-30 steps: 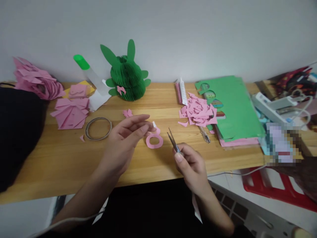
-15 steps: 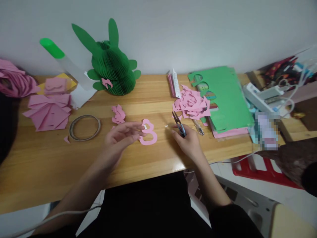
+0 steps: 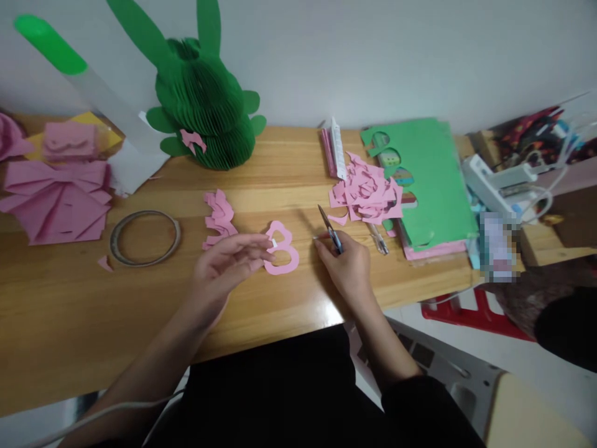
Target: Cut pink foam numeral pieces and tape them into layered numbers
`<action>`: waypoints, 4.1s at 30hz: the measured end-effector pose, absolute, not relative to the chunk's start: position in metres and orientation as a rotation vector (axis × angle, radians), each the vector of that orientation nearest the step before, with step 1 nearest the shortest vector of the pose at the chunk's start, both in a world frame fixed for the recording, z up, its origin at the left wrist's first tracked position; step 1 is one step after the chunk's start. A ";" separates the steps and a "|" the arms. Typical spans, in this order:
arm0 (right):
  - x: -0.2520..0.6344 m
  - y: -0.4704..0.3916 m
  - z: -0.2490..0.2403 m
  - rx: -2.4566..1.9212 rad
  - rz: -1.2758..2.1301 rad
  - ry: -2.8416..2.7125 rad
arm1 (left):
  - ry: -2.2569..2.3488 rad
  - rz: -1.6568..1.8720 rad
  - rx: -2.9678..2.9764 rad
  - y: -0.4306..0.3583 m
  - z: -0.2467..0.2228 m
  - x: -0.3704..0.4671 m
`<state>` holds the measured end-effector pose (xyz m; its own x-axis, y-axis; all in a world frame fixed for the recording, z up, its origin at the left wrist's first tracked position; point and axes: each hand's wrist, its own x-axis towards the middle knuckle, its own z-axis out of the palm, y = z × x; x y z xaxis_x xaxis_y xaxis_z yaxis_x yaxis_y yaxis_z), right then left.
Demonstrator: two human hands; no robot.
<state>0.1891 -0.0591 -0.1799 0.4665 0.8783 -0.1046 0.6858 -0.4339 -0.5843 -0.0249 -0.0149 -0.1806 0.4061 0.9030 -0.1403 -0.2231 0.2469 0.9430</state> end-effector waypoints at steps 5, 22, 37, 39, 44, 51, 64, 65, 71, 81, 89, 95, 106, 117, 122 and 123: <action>0.191 -0.066 -0.185 -2.199 0.452 -1.377 | 0.827 0.886 1.020 -0.015 -0.181 -0.026; 0.188 -0.092 -0.166 -1.668 0.975 -1.148 | 0.958 1.011 1.374 -0.017 -0.175 -0.016; 0.173 -0.086 -0.133 -1.397 1.564 -0.765 | 0.950 0.947 2.139 -0.026 -0.144 -0.005; 0.173 -0.086 -0.133 -1.413 1.502 -0.757 | 0.965 0.935 2.057 -0.026 -0.145 -0.005; 0.166 -0.086 -0.137 -1.489 1.289 -0.813 | 0.864 0.893 1.544 -0.026 -0.151 -0.004; 0.159 -0.083 -0.138 -1.520 1.253 -0.817 | 0.853 0.841 1.444 -0.030 -0.153 -0.003; 0.178 -0.054 -0.157 -1.821 1.036 -1.050 | 1.237 0.769 2.432 -0.022 -0.163 -0.001; 0.179 -0.050 -0.159 -1.845 1.024 -1.086 | 1.223 0.727 2.481 -0.021 -0.165 0.001; 0.173 -0.035 -0.166 -1.902 1.020 -1.298 | 1.182 0.613 2.565 -0.022 -0.172 0.004; 0.165 -0.028 -0.172 -1.983 0.957 -1.401 | 1.176 0.590 2.581 -0.023 -0.178 0.003; 0.163 -0.028 -0.171 -2.059 0.985 -1.375 | 1.203 0.652 2.565 -0.024 -0.181 0.006; 0.163 -0.025 -0.169 -2.122 0.888 -1.440 | 1.221 0.623 2.599 -0.025 -0.181 0.006; 0.162 -0.024 -0.169 -2.187 0.878 -1.489 | 1.243 0.635 2.686 -0.025 -0.181 0.008; 0.163 -0.021 -0.168 -2.173 0.911 -1.495 | 1.237 0.631 2.687 -0.025 -0.180 0.008; 0.162 -0.020 -0.168 -2.191 0.900 -1.498 | 1.238 0.597 2.667 -0.025 -0.181 0.009; 0.162 -0.020 -0.168 -2.190 0.895 -1.499 | 1.240 0.588 2.663 -0.024 -0.182 0.008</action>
<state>0.1619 -0.0202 -0.1678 0.2451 0.9198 -0.3065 0.7064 -0.3860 -0.5933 0.0083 -0.0245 -0.1819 0.5825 0.7603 0.2874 0.7034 -0.6487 0.2904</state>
